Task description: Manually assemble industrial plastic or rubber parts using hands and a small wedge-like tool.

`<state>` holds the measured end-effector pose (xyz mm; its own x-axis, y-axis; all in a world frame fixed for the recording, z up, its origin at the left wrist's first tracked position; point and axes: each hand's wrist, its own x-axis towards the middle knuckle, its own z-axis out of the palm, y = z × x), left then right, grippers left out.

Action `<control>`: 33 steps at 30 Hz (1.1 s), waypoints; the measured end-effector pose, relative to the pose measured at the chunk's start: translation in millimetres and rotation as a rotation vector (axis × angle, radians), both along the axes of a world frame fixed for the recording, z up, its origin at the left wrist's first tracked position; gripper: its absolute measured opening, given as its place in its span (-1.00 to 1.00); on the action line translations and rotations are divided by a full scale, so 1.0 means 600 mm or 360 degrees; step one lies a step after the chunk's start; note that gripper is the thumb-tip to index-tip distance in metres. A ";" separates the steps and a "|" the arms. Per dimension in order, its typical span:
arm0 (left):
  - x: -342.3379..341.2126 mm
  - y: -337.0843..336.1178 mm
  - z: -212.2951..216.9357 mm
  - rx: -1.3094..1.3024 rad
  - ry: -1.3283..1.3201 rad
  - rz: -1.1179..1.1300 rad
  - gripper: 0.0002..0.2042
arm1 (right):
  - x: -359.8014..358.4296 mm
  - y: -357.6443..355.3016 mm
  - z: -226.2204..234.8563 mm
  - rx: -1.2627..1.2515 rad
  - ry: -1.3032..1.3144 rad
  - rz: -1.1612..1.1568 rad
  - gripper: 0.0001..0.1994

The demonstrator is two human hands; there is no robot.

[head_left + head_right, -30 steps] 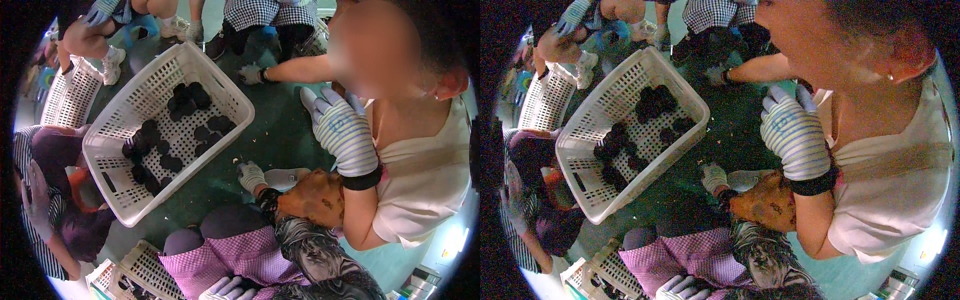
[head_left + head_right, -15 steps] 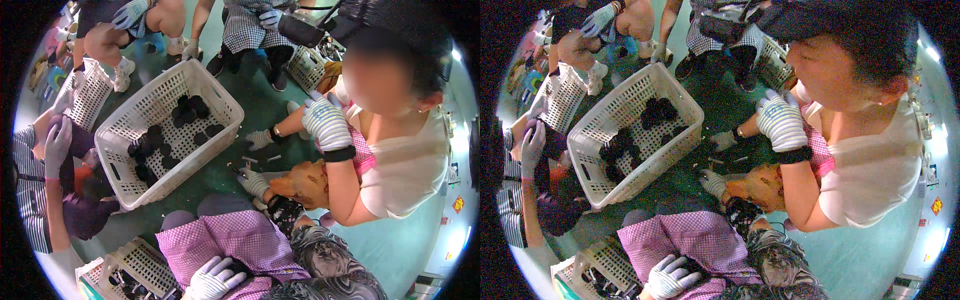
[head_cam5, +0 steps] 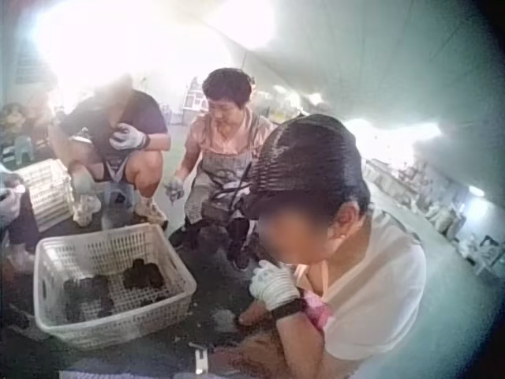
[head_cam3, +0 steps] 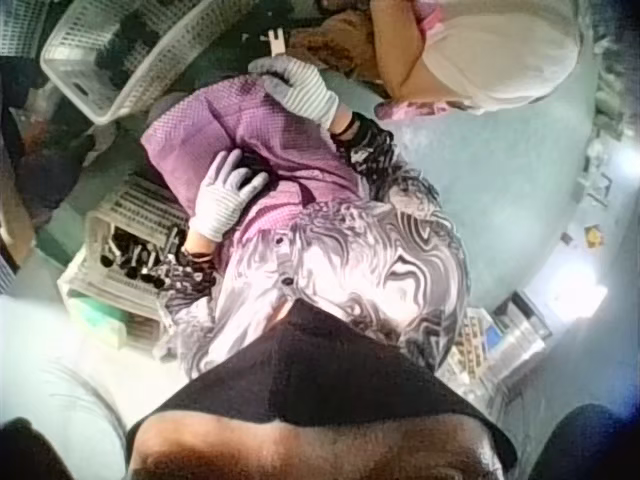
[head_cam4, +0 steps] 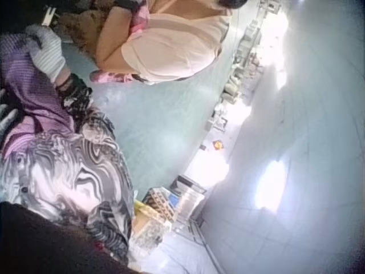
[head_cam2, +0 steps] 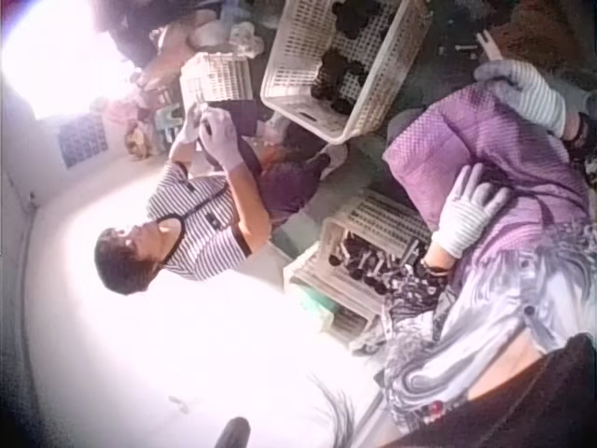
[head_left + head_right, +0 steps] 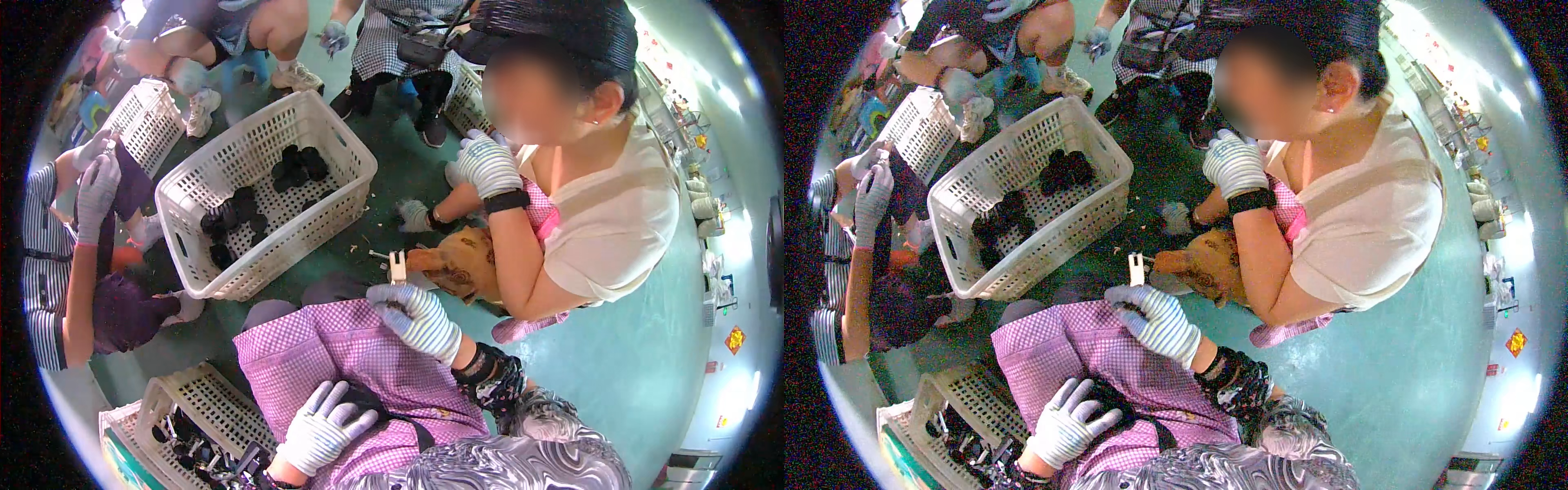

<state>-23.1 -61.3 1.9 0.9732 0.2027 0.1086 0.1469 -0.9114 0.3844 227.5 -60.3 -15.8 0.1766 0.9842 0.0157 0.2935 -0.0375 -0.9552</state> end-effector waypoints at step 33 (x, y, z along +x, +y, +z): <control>-0.005 -0.010 0.047 -0.0748 -0.0951 0.1221 -0.78 | -0.108 -0.078 0.062 0.0136 0.0540 0.0642 -0.70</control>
